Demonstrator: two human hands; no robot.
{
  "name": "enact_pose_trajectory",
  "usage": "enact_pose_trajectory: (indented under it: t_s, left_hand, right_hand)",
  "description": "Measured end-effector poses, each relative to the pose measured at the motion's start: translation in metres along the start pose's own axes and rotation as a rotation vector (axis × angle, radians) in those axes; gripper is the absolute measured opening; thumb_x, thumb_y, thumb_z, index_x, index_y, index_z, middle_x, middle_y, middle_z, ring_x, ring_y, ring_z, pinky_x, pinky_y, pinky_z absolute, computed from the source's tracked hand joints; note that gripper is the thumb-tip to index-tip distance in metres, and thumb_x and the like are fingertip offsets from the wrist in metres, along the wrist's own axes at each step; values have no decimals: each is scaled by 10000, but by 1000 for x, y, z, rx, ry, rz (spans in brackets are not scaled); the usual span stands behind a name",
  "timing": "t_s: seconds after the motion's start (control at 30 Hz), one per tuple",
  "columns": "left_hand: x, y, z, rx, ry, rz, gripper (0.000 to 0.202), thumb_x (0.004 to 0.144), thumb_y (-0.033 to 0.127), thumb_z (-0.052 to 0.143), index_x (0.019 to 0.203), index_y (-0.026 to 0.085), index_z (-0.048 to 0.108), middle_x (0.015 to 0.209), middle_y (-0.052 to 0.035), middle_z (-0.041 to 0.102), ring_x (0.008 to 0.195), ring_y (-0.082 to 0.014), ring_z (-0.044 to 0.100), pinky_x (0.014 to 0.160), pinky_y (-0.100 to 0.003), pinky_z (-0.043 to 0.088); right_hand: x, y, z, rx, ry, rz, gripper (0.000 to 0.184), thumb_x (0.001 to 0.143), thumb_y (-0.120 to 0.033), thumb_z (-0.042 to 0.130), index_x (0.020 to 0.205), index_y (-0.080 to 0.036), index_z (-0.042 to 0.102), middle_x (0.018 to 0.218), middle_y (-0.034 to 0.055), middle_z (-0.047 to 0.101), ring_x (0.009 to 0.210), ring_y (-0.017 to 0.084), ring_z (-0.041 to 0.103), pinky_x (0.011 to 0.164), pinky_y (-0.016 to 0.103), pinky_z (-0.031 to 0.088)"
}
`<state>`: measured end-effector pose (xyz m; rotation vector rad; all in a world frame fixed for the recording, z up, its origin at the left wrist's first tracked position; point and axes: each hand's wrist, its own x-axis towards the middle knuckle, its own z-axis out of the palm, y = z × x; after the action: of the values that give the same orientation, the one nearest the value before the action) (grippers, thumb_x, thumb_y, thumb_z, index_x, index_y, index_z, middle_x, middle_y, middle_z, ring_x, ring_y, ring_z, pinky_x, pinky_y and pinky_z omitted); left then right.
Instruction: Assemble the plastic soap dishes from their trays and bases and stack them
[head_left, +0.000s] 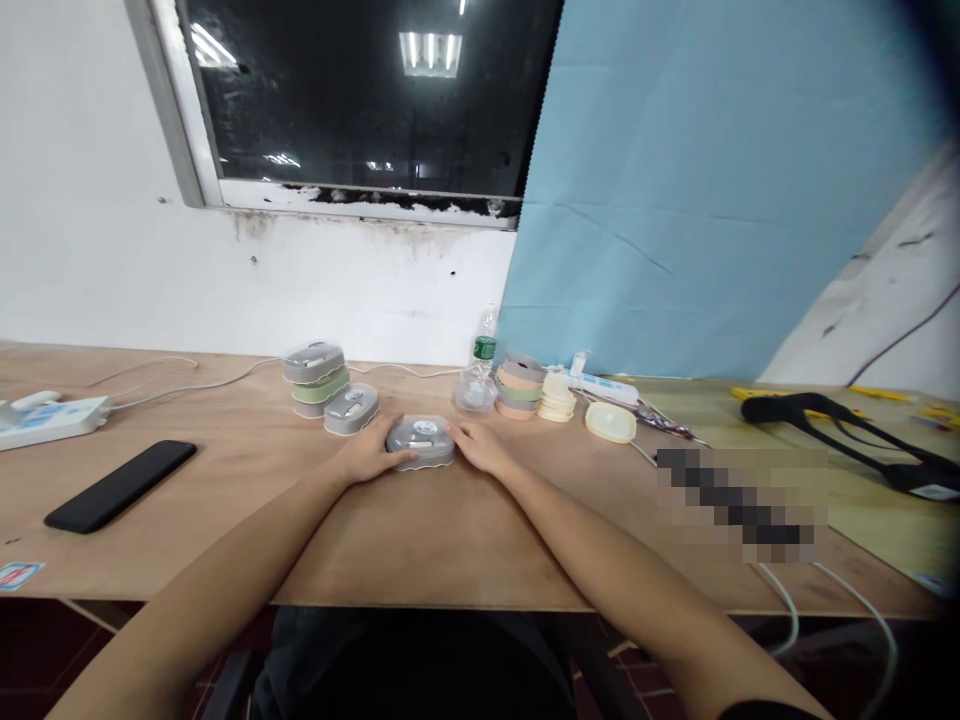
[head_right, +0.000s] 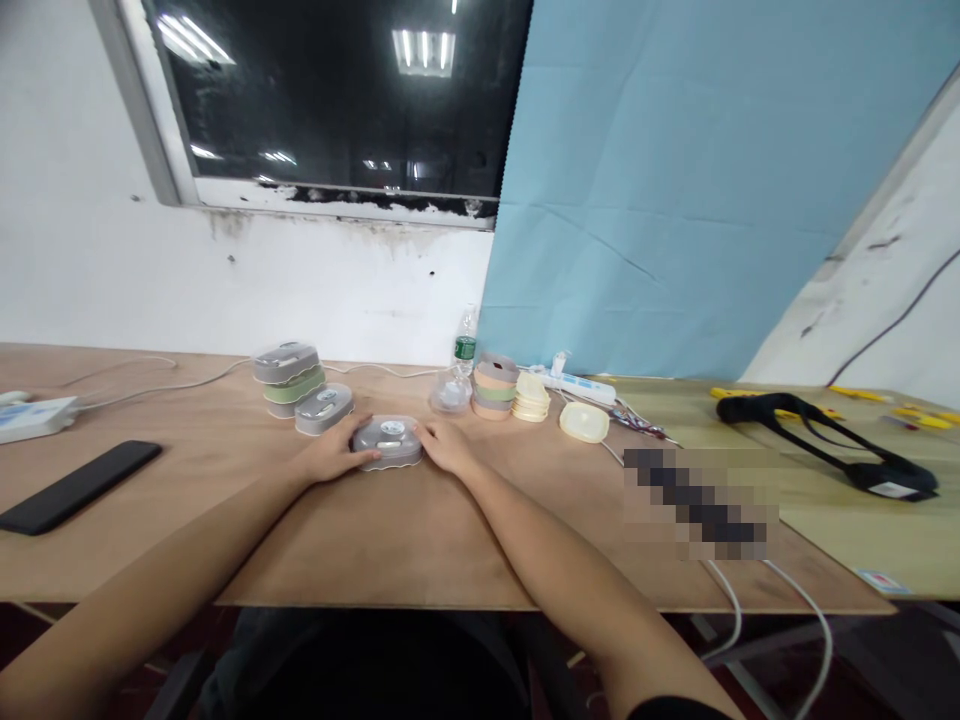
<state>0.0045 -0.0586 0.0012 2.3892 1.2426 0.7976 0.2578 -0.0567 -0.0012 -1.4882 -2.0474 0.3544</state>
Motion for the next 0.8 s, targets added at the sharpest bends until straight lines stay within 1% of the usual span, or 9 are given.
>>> enact_pose_trajectory:
  t_s: [0.13, 0.23, 0.3, 0.37, 0.43, 0.53, 0.67, 0.73, 0.8]
  left_hand:
    - [1, -2, -4, 10, 0, -5, 913, 634, 687, 673, 1337, 150, 445, 1328, -142, 533, 1213, -317, 511, 1006, -422, 429]
    - [1, -2, -6, 22, -1, -29, 972, 549, 691, 727, 1310, 149, 458, 1268, -144, 561, 1150, -326, 552, 945, -427, 470]
    - [1, -3, -6, 26, -9, -14, 985, 550, 692, 725, 1324, 154, 440, 1277, -149, 548, 1164, -326, 543, 950, -428, 467]
    - [0, -3, -6, 36, -35, 21, 988, 579, 689, 708, 1361, 166, 406, 1326, -155, 515, 1209, -330, 511, 987, -437, 440]
    - [0, -4, -6, 45, -74, 49, 1011, 598, 678, 701, 1407, 181, 354, 1381, -158, 477, 1249, -341, 481, 1021, -453, 408]
    - [-1, -5, -5, 44, -120, 52, 1037, 600, 652, 714, 1442, 205, 307, 1403, -147, 473, 1241, -351, 495, 1014, -462, 414]
    - [-2, -5, -6, 22, -65, 77, 1021, 602, 576, 748, 1449, 222, 302, 1421, -119, 460, 1263, -328, 480, 1031, -442, 417]
    - [-1, -4, -7, 26, -13, 110, 1020, 608, 522, 762, 1458, 221, 285, 1438, -111, 436, 1294, -312, 447, 1064, -434, 393]
    - [0, -2, -7, 44, 28, 167, 995, 618, 471, 770, 1456, 230, 292, 1439, -105, 429, 1308, -300, 426, 1086, -429, 372]
  right_hand:
    - [-2, 4, 8, 22, 93, -1, 421, 937, -499, 372, 901, -169, 632, 856, 68, 681, 809, 185, 600, 761, 291, 423]
    - [-2, 10, 12, 66, 88, -33, 517, 934, -556, 338, 1206, -168, 546, 1118, 113, 650, 1063, 223, 574, 930, 361, 408]
    - [0, 14, 12, 72, 26, -72, 670, 922, -629, 274, 1391, -167, 397, 1351, 149, 519, 1279, 251, 437, 1063, 420, 314]
    - [1, 16, 11, 58, -63, -85, 817, 886, -703, 224, 1495, -159, 219, 1520, 160, 300, 1414, 277, 239, 1138, 466, 193]
    - [1, 16, 10, 35, -151, -84, 932, 847, -758, 208, 1527, -135, 76, 1582, 153, 98, 1457, 297, 76, 1162, 489, 102]
    - [0, 13, 10, 17, -213, -95, 1019, 818, -789, 220, 1522, -106, -57, 1585, 153, -17, 1461, 295, -23, 1169, 496, 39]
    - [-3, 13, 9, 100, -222, -124, 1037, 816, -773, 312, 1519, -123, -87, 1581, 169, 27, 1464, 272, 20, 1176, 475, 47]
    - [-4, 15, 9, 181, -213, -120, 983, 836, -740, 343, 1529, -150, -27, 1583, 150, 67, 1464, 256, 63, 1180, 459, 72]
    - [-3, 15, 8, 277, -179, -101, 871, 864, -692, 363, 1530, -197, 99, 1582, 109, 131, 1457, 240, 126, 1183, 447, 97]
